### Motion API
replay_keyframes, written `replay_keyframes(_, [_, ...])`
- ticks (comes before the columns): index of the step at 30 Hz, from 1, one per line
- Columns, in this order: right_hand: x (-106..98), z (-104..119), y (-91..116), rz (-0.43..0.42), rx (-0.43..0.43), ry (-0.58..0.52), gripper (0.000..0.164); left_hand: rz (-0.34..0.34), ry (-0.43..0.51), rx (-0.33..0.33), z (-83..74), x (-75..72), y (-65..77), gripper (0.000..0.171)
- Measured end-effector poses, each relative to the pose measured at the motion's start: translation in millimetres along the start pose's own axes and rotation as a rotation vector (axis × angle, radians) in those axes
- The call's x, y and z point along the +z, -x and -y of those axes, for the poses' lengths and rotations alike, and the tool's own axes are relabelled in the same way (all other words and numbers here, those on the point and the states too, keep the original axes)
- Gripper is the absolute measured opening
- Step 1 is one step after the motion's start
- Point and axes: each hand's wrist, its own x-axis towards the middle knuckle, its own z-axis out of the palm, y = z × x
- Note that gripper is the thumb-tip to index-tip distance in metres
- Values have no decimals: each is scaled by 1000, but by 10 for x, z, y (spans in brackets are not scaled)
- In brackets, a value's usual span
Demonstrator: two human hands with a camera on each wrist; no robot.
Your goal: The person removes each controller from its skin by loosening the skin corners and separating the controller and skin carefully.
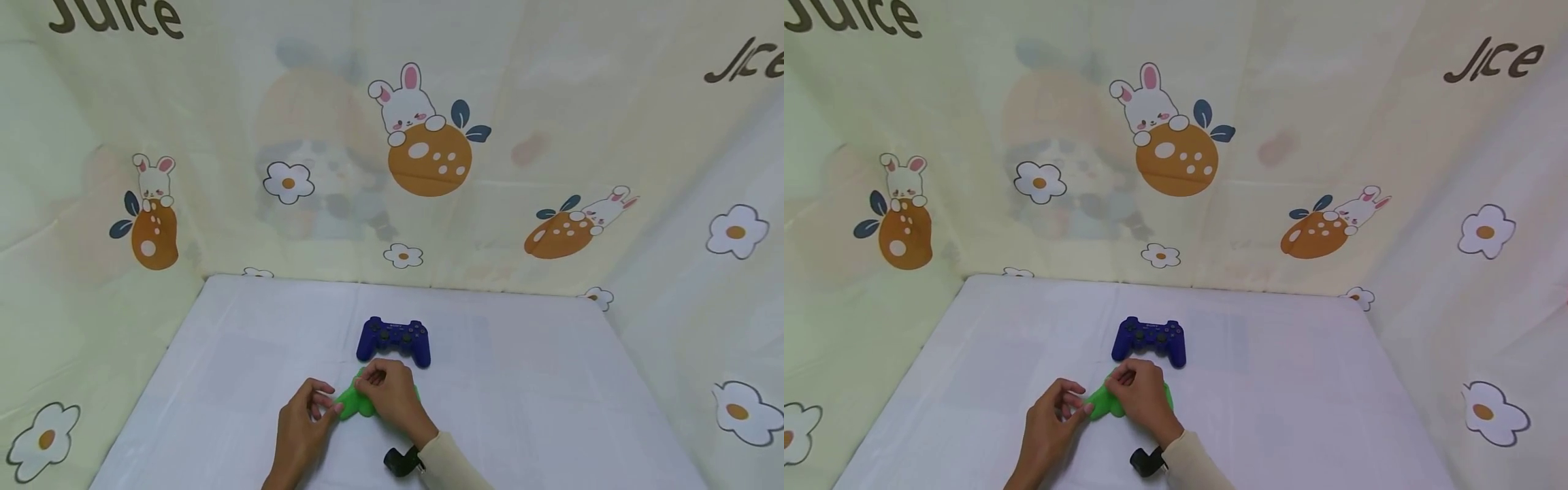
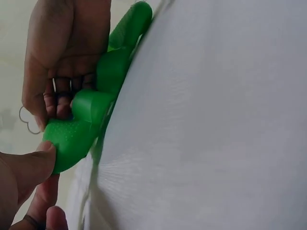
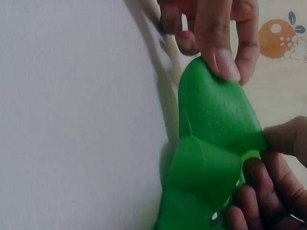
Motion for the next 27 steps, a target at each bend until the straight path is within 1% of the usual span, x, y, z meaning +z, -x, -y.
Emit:
replay_keyframes(4, [-54, -9, -12, 32, -5, -9, 11, 4, -11, 2, 20, -18, 28, 33])
replay_keyframes(7, [-147, -18, -5, 27, -14, -2, 9, 8, -46, 15, 25, -47, 44, 33])
replay_keyframes(9, [-227, -53, -8, 12, -20, 19, 8, 10, -73, 20, 26, -60, 49, 33])
replay_keyframes(11, [-306, -88, -14, -2, -32, 74, 8, 14, -82, 12, 18, -66, 49, 35])
replay_keyframes(13, [-361, -133, -28, -1, -36, 134, 11, 20, -63, 5, 6, -63, 47, 37])
replay_keyframes(15, [-387, -164, -45, 10, -41, 194, 15, 33, -25, -2, -4, -55, 43, 39])
replay_keyframes(19, [-381, -181, -80, 78, -52, 254, 17, 72, 42, -4, -22, -40, 36, 38])
replay_keyframes(23, [-364, -172, -120, 140, -64, 266, 15, 97, 52, 3, -23, -26, 38, 39])
replay_keyframes(25, [-361, -172, -138, 166, -68, 253, 12, 102, 62, 2, -21, -26, 43, 40])
replay_keyframes(27, [-359, -179, -153, 185, -47, 227, 8, 104, 81, -9, -21, -30, 54, 42])
